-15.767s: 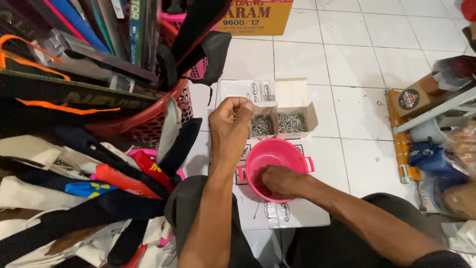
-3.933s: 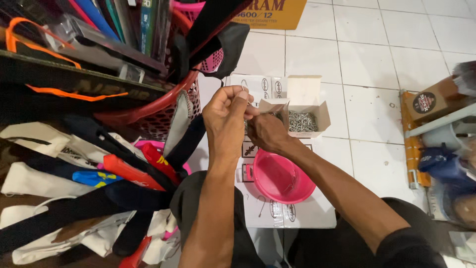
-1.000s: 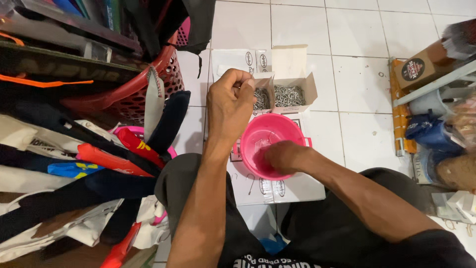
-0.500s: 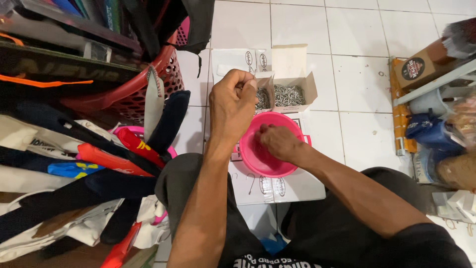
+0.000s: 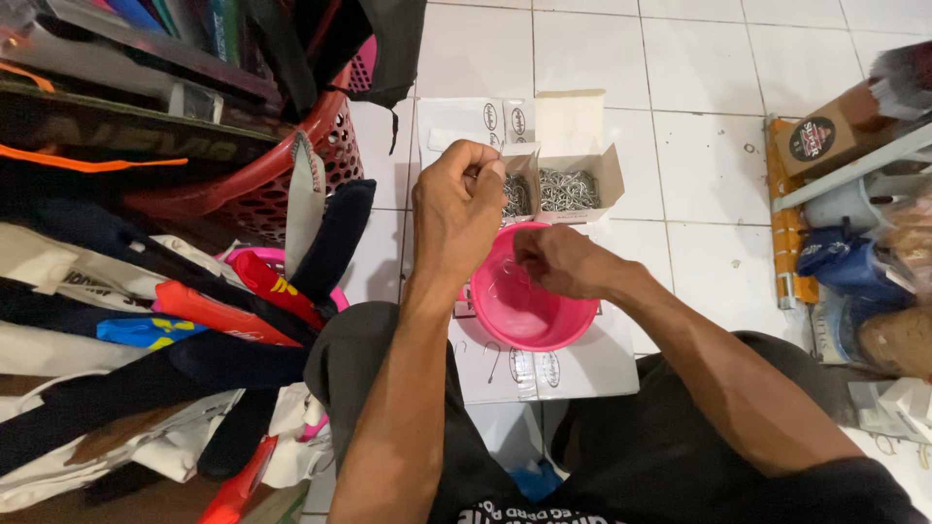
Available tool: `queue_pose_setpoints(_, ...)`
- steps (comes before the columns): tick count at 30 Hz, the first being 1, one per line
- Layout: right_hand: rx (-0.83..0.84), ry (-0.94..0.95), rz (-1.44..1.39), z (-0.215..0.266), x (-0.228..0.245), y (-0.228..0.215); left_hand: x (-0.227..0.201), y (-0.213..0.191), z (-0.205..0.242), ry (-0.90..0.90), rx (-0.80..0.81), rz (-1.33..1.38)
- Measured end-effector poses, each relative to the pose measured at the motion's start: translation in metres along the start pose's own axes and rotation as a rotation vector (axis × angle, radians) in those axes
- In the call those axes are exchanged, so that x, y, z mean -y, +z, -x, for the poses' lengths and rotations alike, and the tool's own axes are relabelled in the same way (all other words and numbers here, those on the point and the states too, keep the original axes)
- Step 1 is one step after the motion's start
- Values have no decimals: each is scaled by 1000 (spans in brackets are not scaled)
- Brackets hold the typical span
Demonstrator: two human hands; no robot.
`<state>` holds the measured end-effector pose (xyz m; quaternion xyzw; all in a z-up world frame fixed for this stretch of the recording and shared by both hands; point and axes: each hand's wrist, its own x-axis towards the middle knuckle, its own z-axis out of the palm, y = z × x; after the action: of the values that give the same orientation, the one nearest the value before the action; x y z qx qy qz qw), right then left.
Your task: The person sits on the floor and repeatedly picks up small metal hooks from a pink bowl, then attaches them to a metal wire held in the left hand. The person continues this process throughout the clip, adding hooks to the wire one by one.
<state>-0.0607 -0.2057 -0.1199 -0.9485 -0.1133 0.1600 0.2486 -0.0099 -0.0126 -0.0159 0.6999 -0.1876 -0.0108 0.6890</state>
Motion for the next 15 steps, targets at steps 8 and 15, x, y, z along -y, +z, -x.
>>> queue_pose_setpoints(8, -45, 130, -321, 23, 19, -33, -1, 3, 2, -38, 83, -73)
queue_pose_setpoints(15, -58, 143, -287, 22, 15, -29, 9, 12, -2, -70, 111, -79)
